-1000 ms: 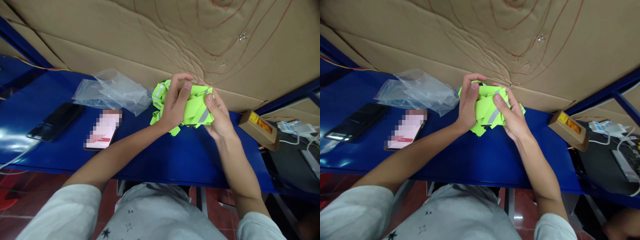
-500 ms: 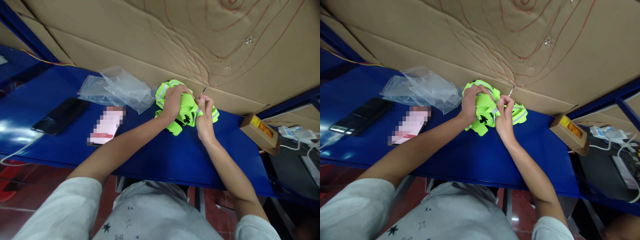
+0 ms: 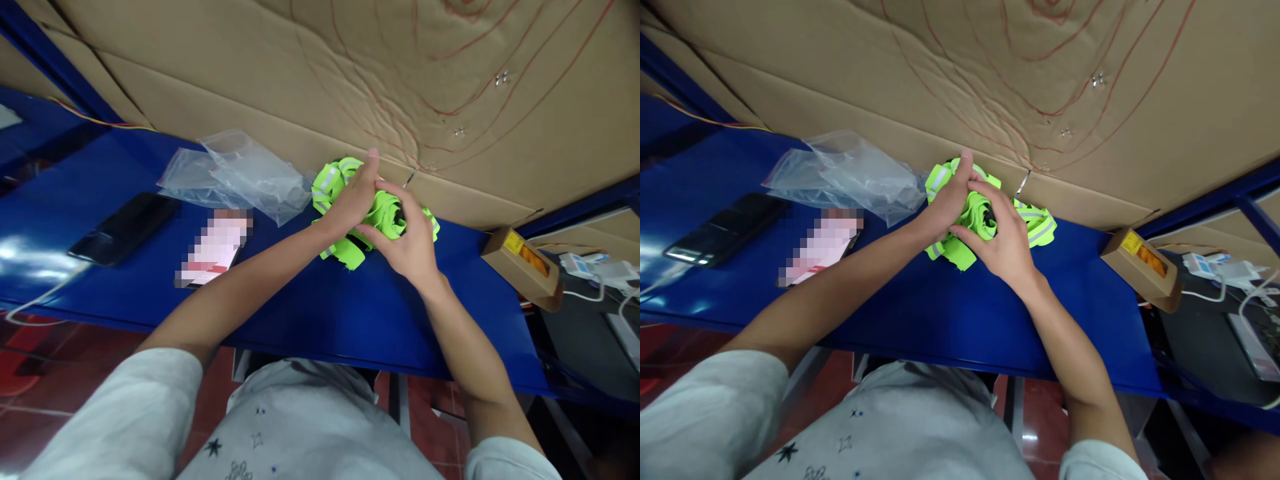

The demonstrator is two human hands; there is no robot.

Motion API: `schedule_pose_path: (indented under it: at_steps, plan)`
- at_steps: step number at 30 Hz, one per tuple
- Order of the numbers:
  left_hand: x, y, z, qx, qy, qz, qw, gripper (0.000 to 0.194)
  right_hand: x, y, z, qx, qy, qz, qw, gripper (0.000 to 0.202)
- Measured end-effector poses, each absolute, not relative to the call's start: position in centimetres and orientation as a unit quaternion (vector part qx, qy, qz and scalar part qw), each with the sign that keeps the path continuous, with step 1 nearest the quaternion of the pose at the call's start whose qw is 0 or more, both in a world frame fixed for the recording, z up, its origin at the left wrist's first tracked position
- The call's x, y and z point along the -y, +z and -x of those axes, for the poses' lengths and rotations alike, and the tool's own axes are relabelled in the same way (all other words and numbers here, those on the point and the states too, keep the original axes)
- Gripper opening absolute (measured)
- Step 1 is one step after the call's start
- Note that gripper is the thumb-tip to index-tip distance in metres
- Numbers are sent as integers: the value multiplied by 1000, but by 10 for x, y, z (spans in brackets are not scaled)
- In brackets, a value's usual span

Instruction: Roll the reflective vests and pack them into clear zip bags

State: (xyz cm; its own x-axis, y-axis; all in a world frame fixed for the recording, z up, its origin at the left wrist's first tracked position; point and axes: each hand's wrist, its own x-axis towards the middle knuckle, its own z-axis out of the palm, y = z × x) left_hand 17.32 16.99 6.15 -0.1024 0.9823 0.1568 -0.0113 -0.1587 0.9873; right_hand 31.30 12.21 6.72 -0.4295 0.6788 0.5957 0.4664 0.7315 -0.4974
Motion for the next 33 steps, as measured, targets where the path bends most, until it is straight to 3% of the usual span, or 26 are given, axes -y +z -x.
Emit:
schedule_pose_path:
  at_steps: [5, 8, 12, 18, 21, 23, 25, 29, 31, 33]
  plan:
    - [-155, 73, -172, -434, 531, -611, 397, 48, -132, 75, -325, 765, 176, 360, 504, 37]
    - [-149, 73, -174, -373, 520, -642, 423, 39, -146, 76, -338, 700, 239, 385, 553, 38]
    - [-150, 70, -174, -361, 512, -667, 404, 33, -155, 79, -349, 650, 332, 393, 560, 45]
    - [-143, 73, -153, -399, 366, -775, 327, 21, -140, 60, -363, 647, 317, 455, 523, 38]
    - [-135, 81, -111, -512, 376, -741, 218, 28, -130, 39, -385, 613, 313, 484, 541, 35]
    - [-133, 84, -70, -655, 379, -645, 104, 26, -126, 26, -401, 565, 326, 494, 575, 36]
    - [-133, 80, -25, -763, 361, -535, 36, 37, -124, 17, -413, 516, 352, 501, 599, 40]
    - [-146, 57, 51, -809, 374, -452, 42, 80, -124, 11, -418, 459, 380, 489, 637, 44]
    - [-155, 48, 71, -818, 333, -458, 98, 80, -124, 11, -415, 456, 381, 483, 643, 45]
    - [-160, 50, 76, -797, 345, -486, 92, 67, -122, 13, -412, 459, 391, 480, 637, 45]
